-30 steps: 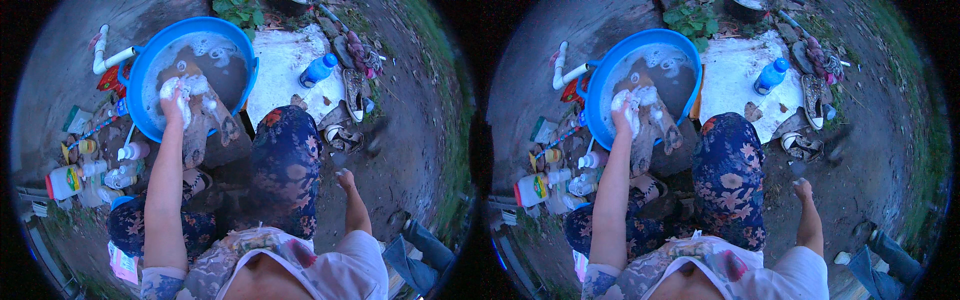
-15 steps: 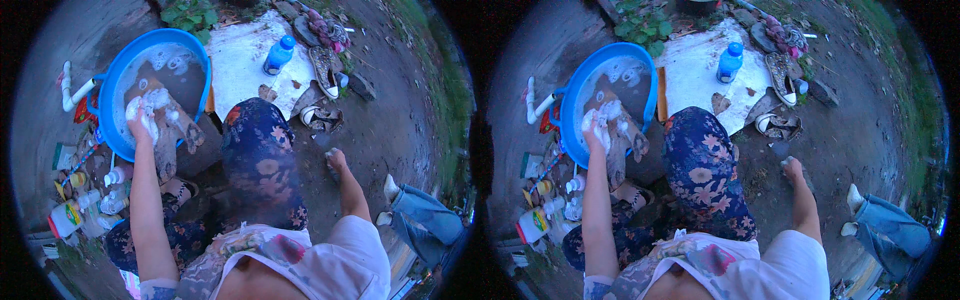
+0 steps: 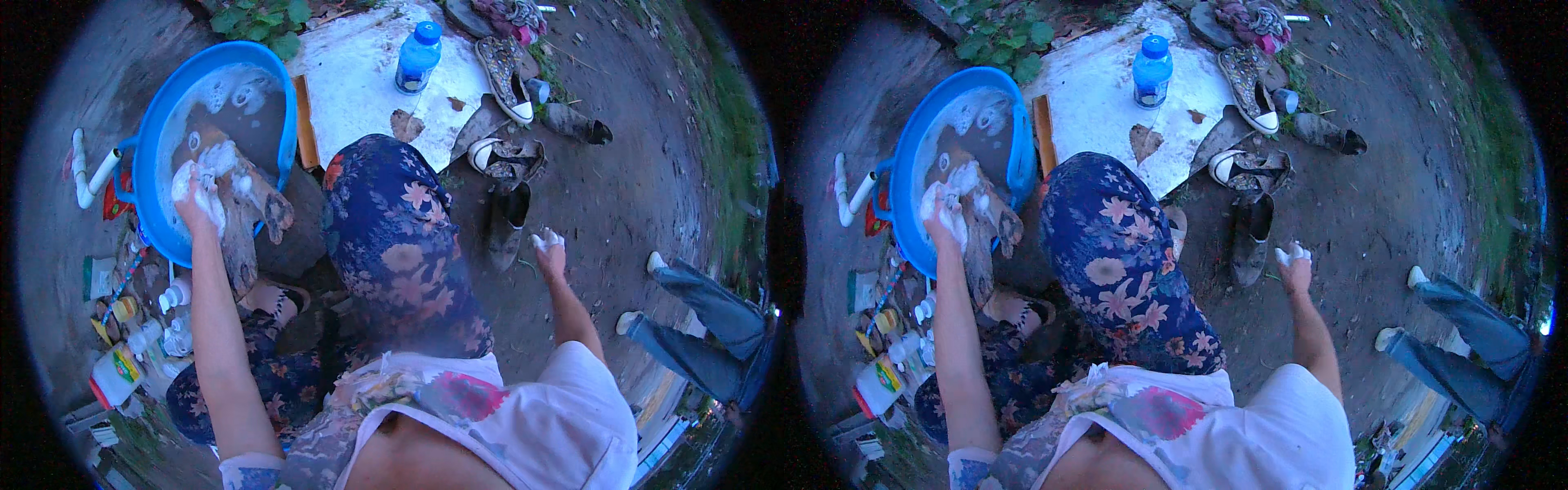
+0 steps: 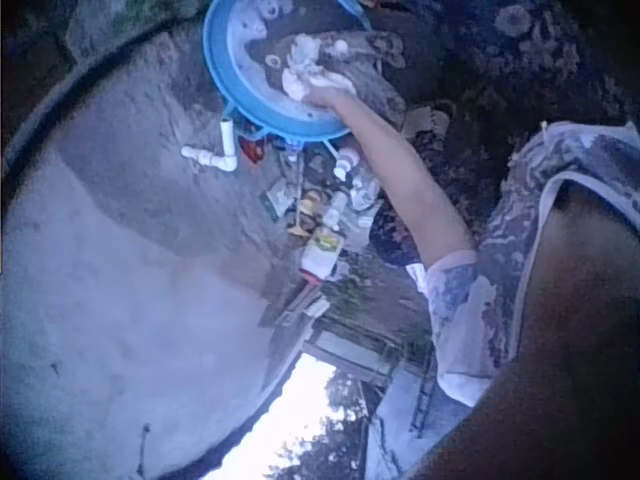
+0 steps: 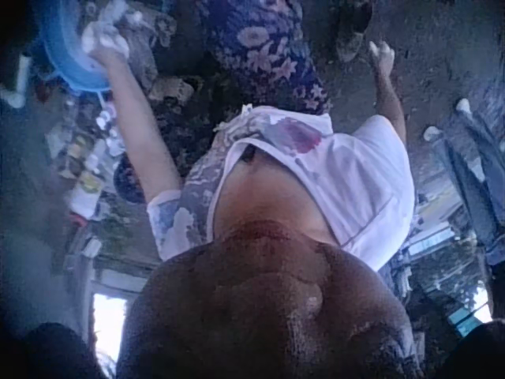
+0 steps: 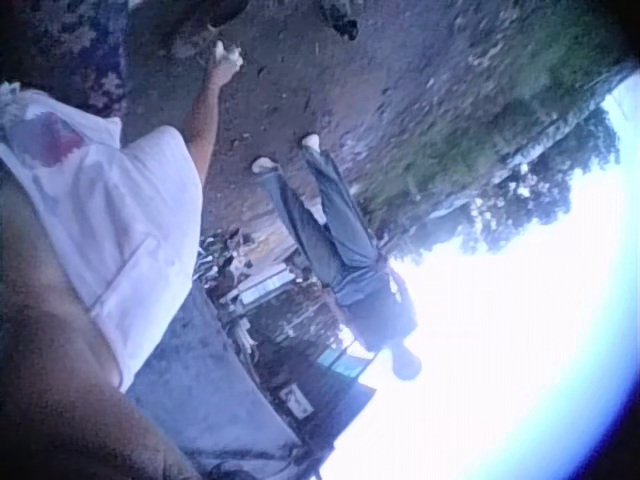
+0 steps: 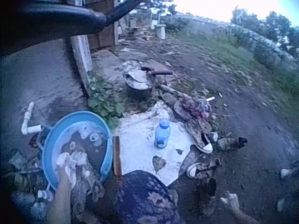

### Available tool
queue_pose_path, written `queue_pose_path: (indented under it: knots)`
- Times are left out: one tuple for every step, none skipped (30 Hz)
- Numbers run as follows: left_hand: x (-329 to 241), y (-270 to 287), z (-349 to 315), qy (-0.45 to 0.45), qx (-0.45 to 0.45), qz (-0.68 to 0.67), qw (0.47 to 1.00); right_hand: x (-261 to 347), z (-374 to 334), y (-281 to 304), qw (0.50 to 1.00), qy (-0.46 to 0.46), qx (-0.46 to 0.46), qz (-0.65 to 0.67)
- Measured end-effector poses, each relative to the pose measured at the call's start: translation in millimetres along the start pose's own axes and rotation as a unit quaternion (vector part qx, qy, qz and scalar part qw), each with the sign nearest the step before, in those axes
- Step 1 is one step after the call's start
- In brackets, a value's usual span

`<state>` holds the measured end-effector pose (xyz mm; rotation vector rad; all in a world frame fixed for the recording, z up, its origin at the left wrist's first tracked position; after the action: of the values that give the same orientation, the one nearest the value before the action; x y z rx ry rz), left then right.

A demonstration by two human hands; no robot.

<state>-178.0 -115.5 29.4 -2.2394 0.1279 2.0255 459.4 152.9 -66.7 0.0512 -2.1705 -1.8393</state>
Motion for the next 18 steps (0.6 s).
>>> queue_pose_path:
  knots:
    - [-1.8, 8.7, -1.4, 0.007, -0.007, 0.009, 1.0, 37.8, -4.3, 5.1, 0.992, 0.084, -0.095, 0.0]
    - [-1.2, 14.7, -0.3, 0.014, -0.013, 0.017, 1.0, 57.3, -1.7, 1.6, 0.996, 0.073, -0.046, -0.01]
    - [1.7, 17.4, 2.0, 0.02, -0.019, 0.023, 0.999, 74.0, -0.2, -5.5, 0.991, 0.114, -0.035, -0.066]
    - [6.4, 18.5, 5.1, -0.008, 0.009, 0.03, 0.999, 86.3, 2.2, -13.3, 0.988, 0.098, 0.012, -0.117]
    - [11.7, 21.0, 9.0, 0.012, 0.008, 0.037, 0.999, 95.0, 2.1, -20.7, 0.98, 0.085, 0.058, -0.168]
    - [19.0, 21.5, 15.3, -0.003, 0.026, 0.037, 0.999, 88.7, 8.4, -36.3, 0.985, 0.019, 0.084, -0.15]
    - [12.6, 3.9, 7.8, 0.003, -0.006, 0.055, 0.998, 78.1, 20.1, -44.8, 0.979, -0.108, 0.155, -0.082]
    - [21.4, 6.8, 12.6, 0.01, -0.007, 0.018, 1.0, 67.4, 26.9, -45.4, 0.995, -0.035, 0.094, -0.025]
    - [37.3, 27.6, 25.5, 0.018, -0.028, 0.058, 0.998, 86.9, 29.5, -24.4, 0.992, -0.045, 0.118, -0.02]
    - [35.9, 10.2, 15.8, 0.002, -0.006, -0.02, 1.0, 77.8, 30.8, -7.3, 0.994, 0.045, 0.082, 0.063]
    - [17.1, 3.5, 5.6, 0.024, -0.017, 0.01, 1.0, 87.1, 33.3, 8.9, 0.991, 0.016, 0.085, 0.106]
    - [14.7, -7.3, 5.3, 0.012, -0.017, 0.0, 1.0, 43.3, 52.1, -6.0, 0.97, 0.017, 0.063, 0.233]
    - [13.7, 4.0, 3.1, 0.0, -0.034, 0.003, 0.999, 97.7, 47.4, 37.4, 0.956, 0.052, 0.028, 0.286]
    - [15.4, 12.4, 2.5, 0.008, -0.039, 0.002, 0.999, 146.2, 46.5, 88.3, 0.949, 0.091, 0.051, 0.299]
    - [18.9, 15.1, 4.3, 0.016, -0.033, -0.004, 0.999, 162.2, 54.6, 107.8, 0.928, 0.148, -0.001, 0.342]
    - [20.7, 16.5, 4.5, 0.022, -0.029, -0.007, 0.999, 192.8, 58.0, 135.2, 0.919, 0.185, -0.011, 0.348]
    - [19.7, 9.9, 1.7, 0.021, -0.03, -0.016, 0.999, 227.1, 62.5, 156.8, 0.904, 0.206, -0.05, 0.371]
    - [16.6, 5.0, -2.3, 0.021, -0.033, -0.024, 0.999, 246.3, 75.1, 176.5, 0.91, 0.221, -0.039, 0.349]
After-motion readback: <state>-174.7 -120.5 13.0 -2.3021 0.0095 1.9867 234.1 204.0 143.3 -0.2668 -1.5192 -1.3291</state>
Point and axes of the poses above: each hand's wrist, its own z-axis towards the middle knuckle, its own y-axis out of the back of the hand, x = y × z, the point moved 1 cm from there along z, towards the middle knuckle, and after that the axes turned 3 degrees about -x, right-handed, at the moved point
